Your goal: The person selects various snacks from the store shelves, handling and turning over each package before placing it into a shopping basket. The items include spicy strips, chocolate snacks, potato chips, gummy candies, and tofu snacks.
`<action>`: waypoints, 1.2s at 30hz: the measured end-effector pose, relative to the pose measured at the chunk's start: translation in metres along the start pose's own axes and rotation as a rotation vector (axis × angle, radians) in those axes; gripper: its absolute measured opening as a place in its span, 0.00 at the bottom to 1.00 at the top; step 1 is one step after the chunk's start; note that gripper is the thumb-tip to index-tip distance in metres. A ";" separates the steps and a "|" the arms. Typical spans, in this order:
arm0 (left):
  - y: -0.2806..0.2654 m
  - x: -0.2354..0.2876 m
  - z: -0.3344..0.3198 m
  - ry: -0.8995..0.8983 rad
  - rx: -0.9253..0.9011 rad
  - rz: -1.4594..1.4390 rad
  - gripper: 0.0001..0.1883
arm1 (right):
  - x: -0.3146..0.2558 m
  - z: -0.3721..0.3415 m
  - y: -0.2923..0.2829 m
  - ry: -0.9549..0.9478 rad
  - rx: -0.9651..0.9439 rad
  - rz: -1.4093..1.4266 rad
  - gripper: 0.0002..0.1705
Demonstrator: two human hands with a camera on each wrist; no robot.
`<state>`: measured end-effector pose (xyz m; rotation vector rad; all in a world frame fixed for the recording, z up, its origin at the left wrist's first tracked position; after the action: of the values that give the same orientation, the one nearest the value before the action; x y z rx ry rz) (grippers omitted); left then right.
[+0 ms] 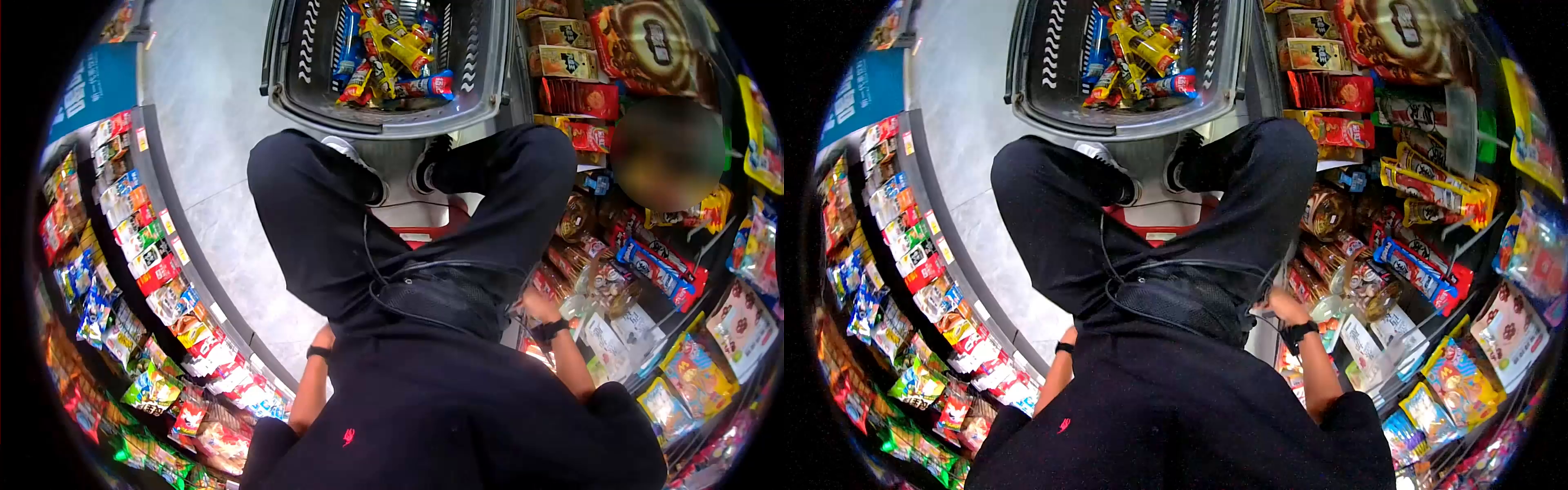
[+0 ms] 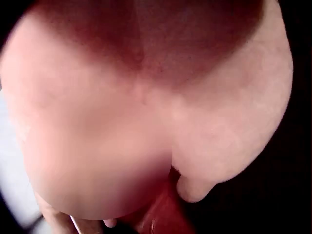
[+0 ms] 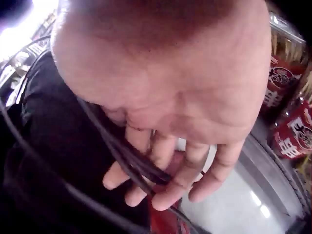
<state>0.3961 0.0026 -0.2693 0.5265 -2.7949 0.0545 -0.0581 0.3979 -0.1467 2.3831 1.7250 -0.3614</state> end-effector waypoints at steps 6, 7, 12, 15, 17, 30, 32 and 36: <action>0.004 0.005 -0.066 -0.255 0.221 -0.272 0.39 | -0.027 -0.089 0.039 0.109 -0.428 -0.368 0.19; -0.013 0.020 -0.076 -0.306 0.247 -0.336 0.39 | -0.032 -0.104 0.043 0.115 -0.481 -0.411 0.19; -0.119 0.141 -0.133 0.273 0.494 -0.548 0.39 | -0.055 -0.139 0.058 0.119 -0.600 -0.278 0.20; -0.155 0.155 -0.110 0.310 0.623 -0.507 0.27 | 0.037 -0.097 0.062 0.243 -0.424 -0.870 0.20; -0.154 0.143 -0.099 0.356 0.552 -0.507 0.28 | -0.014 -0.102 0.068 0.210 -0.572 -0.595 0.21; -0.119 0.287 -0.174 0.657 0.490 0.679 0.30 | 0.047 -0.005 0.068 -0.179 -0.234 0.109 0.12; -0.119 0.317 -0.166 0.799 0.581 0.718 0.29 | 0.038 0.007 0.059 -0.253 -0.173 -0.198 0.12; -0.107 0.307 -0.105 0.469 0.308 0.114 0.21 | 0.006 0.013 0.049 -0.435 0.348 -0.226 0.18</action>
<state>0.1914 -0.1946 -0.0809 0.3619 -2.3594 0.5637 -0.0110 0.3839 -0.1611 2.0894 1.8278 -1.2020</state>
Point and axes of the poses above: each hand's wrist, its own z-axis towards the middle knuckle, its own y-axis out of the palm, x = y × z, the point moved 4 cm from there along z, towards the middle knuckle, and after that the axes turned 1 degree about -x, right-handed, at the moved point
